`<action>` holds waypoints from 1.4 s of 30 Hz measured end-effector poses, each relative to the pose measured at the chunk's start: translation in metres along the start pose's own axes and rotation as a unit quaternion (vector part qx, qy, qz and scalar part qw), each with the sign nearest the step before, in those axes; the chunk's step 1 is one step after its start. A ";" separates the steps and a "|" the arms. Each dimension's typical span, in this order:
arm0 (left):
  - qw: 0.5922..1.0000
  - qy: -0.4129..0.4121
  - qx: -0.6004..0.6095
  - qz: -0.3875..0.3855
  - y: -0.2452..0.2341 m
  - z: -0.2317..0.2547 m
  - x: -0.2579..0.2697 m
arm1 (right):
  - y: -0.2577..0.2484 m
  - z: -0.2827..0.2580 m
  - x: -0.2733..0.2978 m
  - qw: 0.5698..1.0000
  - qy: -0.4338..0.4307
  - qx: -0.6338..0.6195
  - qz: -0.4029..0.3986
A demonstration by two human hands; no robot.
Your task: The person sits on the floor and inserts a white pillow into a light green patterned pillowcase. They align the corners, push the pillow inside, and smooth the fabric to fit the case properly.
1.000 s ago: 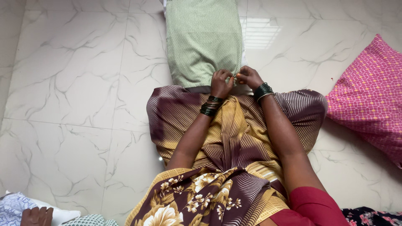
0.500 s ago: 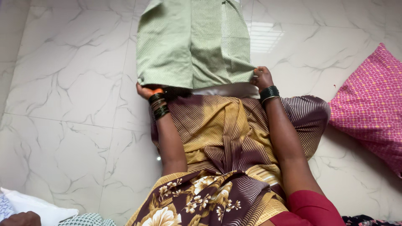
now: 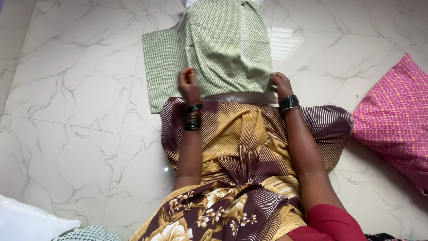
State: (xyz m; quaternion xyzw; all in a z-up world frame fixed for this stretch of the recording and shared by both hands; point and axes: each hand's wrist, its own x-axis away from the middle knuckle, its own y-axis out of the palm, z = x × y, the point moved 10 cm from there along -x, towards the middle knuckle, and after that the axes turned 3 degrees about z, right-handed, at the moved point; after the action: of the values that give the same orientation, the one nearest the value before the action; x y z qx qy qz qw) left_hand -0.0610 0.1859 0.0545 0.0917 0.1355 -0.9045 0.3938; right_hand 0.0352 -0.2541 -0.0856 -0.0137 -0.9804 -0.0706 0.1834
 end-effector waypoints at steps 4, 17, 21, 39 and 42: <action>0.929 0.074 -0.220 -0.288 0.117 0.053 0.094 | -0.010 -0.010 -0.012 0.987 -0.024 0.138 0.076; 0.919 0.019 -0.286 -0.271 0.127 -0.033 0.080 | 0.048 0.006 -0.040 0.983 0.021 0.175 -0.056; 0.945 0.038 -0.224 -0.234 0.114 -0.037 0.054 | 0.023 -0.030 -0.050 0.995 -0.099 0.001 0.007; 0.885 0.073 -0.359 -0.287 0.119 -0.051 0.071 | -0.044 -0.388 0.325 0.635 -0.247 0.715 -0.156; 0.897 0.103 -0.350 -0.252 0.114 -0.032 0.069 | -0.038 -0.321 0.389 0.600 -0.085 0.744 -0.280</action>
State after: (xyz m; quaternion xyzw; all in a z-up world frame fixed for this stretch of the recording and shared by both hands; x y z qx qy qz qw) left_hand -0.0216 0.0742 -0.0141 0.0038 0.5014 -0.8532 0.1433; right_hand -0.2147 -0.3375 0.3466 0.3965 -0.6605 0.6373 0.0176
